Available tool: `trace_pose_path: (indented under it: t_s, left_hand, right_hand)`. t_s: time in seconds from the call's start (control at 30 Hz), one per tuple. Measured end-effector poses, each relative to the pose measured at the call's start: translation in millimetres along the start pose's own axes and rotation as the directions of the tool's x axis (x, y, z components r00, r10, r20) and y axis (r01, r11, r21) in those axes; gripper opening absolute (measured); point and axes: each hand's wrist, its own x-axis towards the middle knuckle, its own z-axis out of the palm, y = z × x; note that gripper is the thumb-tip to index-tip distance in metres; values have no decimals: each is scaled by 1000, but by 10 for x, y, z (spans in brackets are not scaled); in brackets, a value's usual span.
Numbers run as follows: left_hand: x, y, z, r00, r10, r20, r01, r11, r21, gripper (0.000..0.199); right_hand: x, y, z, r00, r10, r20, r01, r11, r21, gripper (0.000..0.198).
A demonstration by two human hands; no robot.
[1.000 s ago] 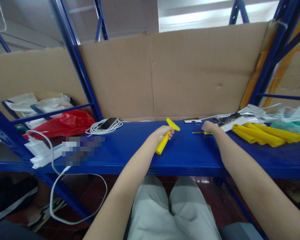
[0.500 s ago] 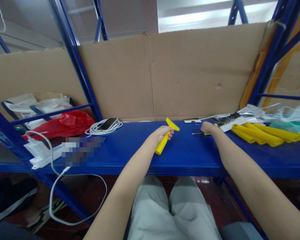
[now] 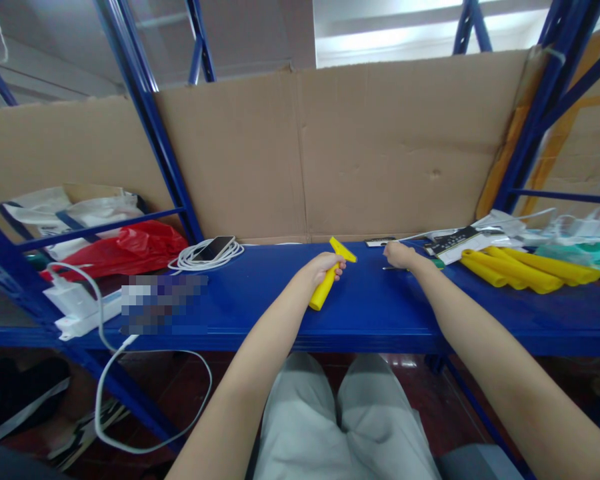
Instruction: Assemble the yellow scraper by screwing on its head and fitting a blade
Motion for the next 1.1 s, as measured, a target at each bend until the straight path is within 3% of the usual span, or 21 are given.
trace_pose_path:
  t_s: [0.2, 0.37, 0.47, 0.6, 1.1]
  left_hand:
    - [-24, 0, 14, 1000, 20, -18, -20, 1000, -18, 17]
    - [-18, -6, 19, 1000, 25, -17, -25, 999, -25, 18]
    - [-16, -4, 21, 1000, 31, -2, -31, 999, -14, 19]
    - [-21, -1, 35, 999, 34, 13, -34, 999, 9, 17]
    - [-113, 15, 104, 998, 61, 9, -61, 991, 119, 17]
  right_hand:
    - [-23, -135, 40, 983, -176, -54, 181, 980, 84, 18]
    - [-54, -316, 73, 906, -395, -154, 421, 881, 216, 25]
    - [-86, -418, 100, 866, -441, -238, 488, 848, 207, 24]
    - [-113, -470, 130, 849, -439, -294, 500, 848, 177, 21]
    - [-90, -479, 142, 882, -429, -195, 460, 874, 159, 23]
